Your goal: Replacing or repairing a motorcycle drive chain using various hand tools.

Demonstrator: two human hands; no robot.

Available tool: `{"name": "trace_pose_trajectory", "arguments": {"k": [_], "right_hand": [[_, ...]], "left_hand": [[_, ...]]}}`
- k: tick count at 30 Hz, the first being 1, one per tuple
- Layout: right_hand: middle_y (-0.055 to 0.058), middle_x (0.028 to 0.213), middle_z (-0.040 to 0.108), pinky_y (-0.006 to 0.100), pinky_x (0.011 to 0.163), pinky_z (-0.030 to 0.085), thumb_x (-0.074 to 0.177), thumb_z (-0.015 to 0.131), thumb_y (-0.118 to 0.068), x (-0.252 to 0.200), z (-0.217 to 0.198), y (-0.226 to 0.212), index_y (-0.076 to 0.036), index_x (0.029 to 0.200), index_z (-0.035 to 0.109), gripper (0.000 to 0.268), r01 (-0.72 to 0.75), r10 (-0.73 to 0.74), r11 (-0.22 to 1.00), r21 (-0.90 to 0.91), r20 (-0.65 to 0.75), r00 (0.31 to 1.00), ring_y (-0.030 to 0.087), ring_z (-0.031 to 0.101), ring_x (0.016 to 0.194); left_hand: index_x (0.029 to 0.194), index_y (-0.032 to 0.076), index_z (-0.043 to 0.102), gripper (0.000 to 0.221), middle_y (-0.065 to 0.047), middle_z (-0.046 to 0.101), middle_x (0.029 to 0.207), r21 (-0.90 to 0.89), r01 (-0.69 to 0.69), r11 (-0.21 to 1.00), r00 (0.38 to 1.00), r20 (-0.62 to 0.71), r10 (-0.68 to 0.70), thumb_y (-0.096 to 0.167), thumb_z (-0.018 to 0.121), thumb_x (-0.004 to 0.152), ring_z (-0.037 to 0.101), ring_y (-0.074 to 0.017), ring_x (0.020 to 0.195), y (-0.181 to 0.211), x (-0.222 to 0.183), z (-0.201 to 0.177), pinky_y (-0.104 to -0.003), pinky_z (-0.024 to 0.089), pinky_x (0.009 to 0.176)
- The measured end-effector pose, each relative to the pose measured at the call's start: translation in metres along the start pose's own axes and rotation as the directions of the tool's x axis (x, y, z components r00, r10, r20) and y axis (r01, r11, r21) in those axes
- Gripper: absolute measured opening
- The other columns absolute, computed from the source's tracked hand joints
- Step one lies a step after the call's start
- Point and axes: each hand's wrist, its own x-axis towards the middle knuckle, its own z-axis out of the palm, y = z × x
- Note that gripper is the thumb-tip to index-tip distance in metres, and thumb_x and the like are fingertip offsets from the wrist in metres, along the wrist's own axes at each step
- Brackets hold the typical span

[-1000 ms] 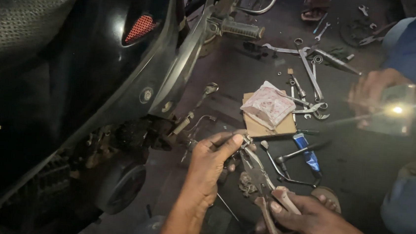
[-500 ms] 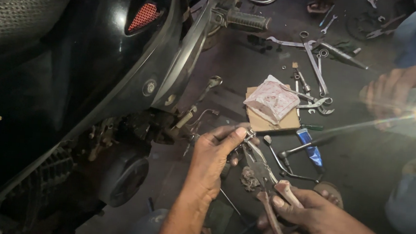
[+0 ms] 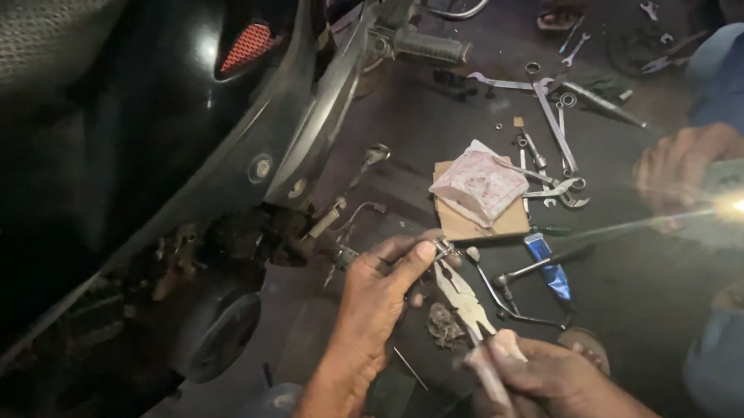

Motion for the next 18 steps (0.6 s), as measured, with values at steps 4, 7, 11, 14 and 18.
{"name": "trace_pose_trajectory", "arguments": {"k": [4,7,11,14,18], "right_hand": [[0.01,0.083,0.066,0.032,0.051,0.055,0.108,0.054,-0.034,0.001,-0.012,-0.008,-0.003,0.111,0.061,0.032,0.061,-0.097,0.992,0.114,0.346,0.933,0.019,0.068,0.06],[0.015,0.074,0.073,0.034,0.047,0.054,0.098,0.059,-0.031,0.004,-0.014,-0.007,-0.002,0.109,0.069,0.033,0.025,-0.095,0.946,-0.323,-0.202,0.975,0.023,0.066,0.055],[0.009,0.085,0.075,0.033,0.062,0.065,0.102,0.06,-0.029,0.019,-0.038,-0.001,-0.007,0.118,0.064,0.027,0.101,-0.167,0.835,-0.541,-0.074,0.983,0.019,0.077,0.07],[0.012,0.083,0.069,0.039,0.059,0.055,0.1,0.061,-0.034,0.046,-0.056,0.002,-0.013,0.119,0.064,0.028,-0.008,-0.427,0.707,-0.707,-0.436,0.792,0.024,0.067,0.068],[0.021,0.101,0.075,0.053,0.086,0.055,0.097,0.056,-0.049,0.134,-0.168,0.032,-0.01,0.121,0.063,0.046,-0.487,-0.58,0.1,-0.868,-0.449,0.68,0.041,0.072,0.097]], "left_hand": [[0.112,0.003,0.077,0.028,-0.001,0.079,0.09,-0.067,-0.015,0.998,0.999,-0.036,0.013,0.02,0.073,0.09,0.065,-0.0026,0.074,0.001,-0.001,0.001,-0.02,0.045,0.058],[0.109,0.0,0.078,0.026,-0.006,0.078,0.086,-0.073,-0.025,0.997,0.996,-0.084,0.019,0.016,0.077,0.089,0.056,-0.0062,0.064,-0.01,0.008,-0.007,-0.022,0.043,0.055],[0.108,0.0,0.075,0.027,-0.008,0.079,0.088,-0.056,-0.025,0.998,0.993,-0.117,0.018,0.012,0.077,0.084,0.07,-0.0055,0.073,0.007,0.006,-0.008,-0.02,0.042,0.056],[0.108,-0.001,0.075,0.026,-0.008,0.08,0.088,-0.048,-0.097,0.994,0.989,-0.116,0.091,0.01,0.079,0.085,0.06,-0.0049,0.066,-0.001,0.009,-0.014,-0.02,0.041,0.056],[0.108,-0.002,0.075,0.027,-0.009,0.079,0.086,-0.006,-0.076,0.997,0.993,-0.095,0.075,0.01,0.08,0.083,0.062,-0.0054,0.066,-0.003,0.009,-0.009,-0.02,0.04,0.054]]}}
